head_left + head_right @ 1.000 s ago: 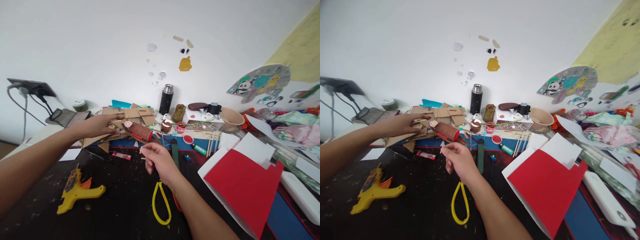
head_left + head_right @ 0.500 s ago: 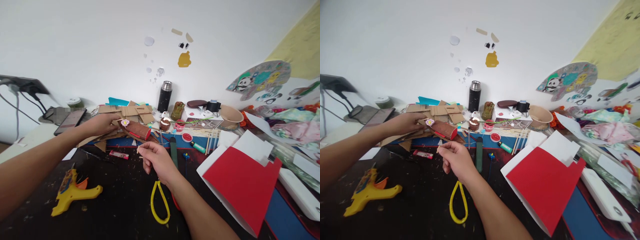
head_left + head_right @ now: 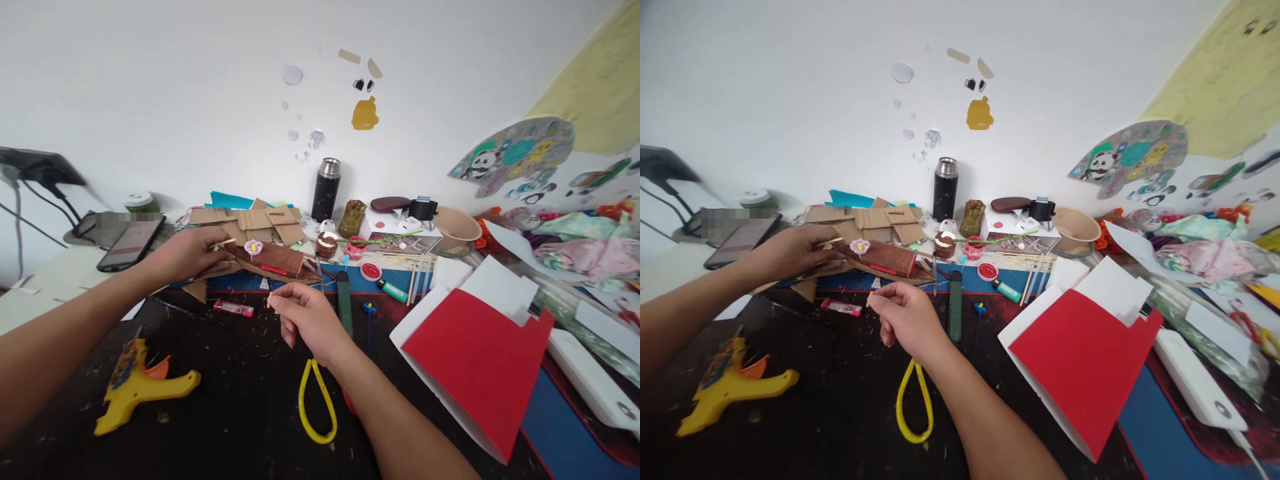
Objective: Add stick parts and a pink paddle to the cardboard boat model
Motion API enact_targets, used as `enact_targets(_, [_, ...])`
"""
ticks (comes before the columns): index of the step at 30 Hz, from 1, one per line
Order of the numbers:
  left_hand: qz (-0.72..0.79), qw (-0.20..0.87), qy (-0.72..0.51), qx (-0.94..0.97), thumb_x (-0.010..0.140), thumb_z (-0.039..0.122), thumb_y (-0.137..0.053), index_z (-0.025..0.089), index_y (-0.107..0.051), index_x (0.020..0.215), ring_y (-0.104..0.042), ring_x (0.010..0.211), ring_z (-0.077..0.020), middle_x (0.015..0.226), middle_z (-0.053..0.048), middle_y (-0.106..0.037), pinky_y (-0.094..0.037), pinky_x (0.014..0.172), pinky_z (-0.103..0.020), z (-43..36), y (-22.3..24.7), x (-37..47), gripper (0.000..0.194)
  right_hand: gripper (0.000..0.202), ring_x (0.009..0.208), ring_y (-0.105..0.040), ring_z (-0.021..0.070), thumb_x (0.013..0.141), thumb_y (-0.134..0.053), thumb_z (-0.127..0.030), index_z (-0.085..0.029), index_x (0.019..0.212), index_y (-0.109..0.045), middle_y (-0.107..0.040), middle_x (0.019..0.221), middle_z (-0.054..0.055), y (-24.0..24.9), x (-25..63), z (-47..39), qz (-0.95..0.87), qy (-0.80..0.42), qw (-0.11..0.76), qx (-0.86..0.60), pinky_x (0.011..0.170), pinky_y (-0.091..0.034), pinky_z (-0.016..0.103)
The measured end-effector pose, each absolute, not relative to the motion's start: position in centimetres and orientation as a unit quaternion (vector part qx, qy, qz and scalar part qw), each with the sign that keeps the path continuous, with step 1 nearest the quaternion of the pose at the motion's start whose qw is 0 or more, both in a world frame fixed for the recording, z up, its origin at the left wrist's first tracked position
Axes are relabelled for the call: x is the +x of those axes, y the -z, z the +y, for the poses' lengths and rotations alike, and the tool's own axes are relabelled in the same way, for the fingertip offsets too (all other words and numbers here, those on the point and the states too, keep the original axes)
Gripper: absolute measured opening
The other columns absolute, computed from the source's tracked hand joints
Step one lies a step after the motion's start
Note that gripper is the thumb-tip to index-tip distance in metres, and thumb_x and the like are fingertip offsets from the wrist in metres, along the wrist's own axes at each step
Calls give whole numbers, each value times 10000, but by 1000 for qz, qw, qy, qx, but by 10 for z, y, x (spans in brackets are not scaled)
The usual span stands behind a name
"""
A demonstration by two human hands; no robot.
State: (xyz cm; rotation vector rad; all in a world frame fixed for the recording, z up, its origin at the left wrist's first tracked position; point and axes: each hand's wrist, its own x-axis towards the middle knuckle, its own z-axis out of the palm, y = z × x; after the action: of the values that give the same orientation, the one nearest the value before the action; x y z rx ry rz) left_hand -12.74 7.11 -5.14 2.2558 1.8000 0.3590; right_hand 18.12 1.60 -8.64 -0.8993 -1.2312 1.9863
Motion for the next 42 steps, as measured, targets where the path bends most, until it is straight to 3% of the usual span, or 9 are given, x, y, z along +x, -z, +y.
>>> enact_targets(10, [683,88,-138,712,929,610,-591,255,-724,973,-729,941,-335,1005,-95,-803,-491,805,-389,44,57,-129,382,411,398,-483,113,852,-905,-563,-242,952,-669,-528,520,-131,87,181,15,-482,-745,312,-340,444,-358,259])
enact_targets(18, [705,137,-146,680,864,715,-599,287,-770,961,-711,838,-306,933,-37,-816,-522,801,-375,26,55,-125,471,351,390,-483,108,881,-874,-522,-245,939,-667,-539,538,-127,87,182,18,-499,-723,325,-349,431,-367,255])
enact_targets(25, [734,173,-150,640,721,777,-592,290,-756,845,-691,801,-287,802,-11,-790,-473,760,-344,11,43,-106,529,140,362,-485,96,995,-747,-326,-247,936,-647,-532,566,-132,90,184,31,-536,-651,360,-399,408,-338,246])
enact_targets(32, [757,192,-188,596,625,788,-602,292,-793,853,-721,838,-315,851,-35,-820,-458,791,-359,-1,38,-91,578,108,433,-543,123,1046,-740,-312,-254,983,-675,-560,585,-114,95,182,30,-625,-534,361,-440,494,-392,263])
enact_targets(42, [745,185,-210,606,695,801,-654,284,-812,864,-649,738,-275,761,-23,-766,-402,698,-344,-14,58,-98,566,105,468,-569,142,1050,-752,-313,-247,979,-713,-594,598,-92,102,175,35,-645,-491,332,-481,519,-388,272])
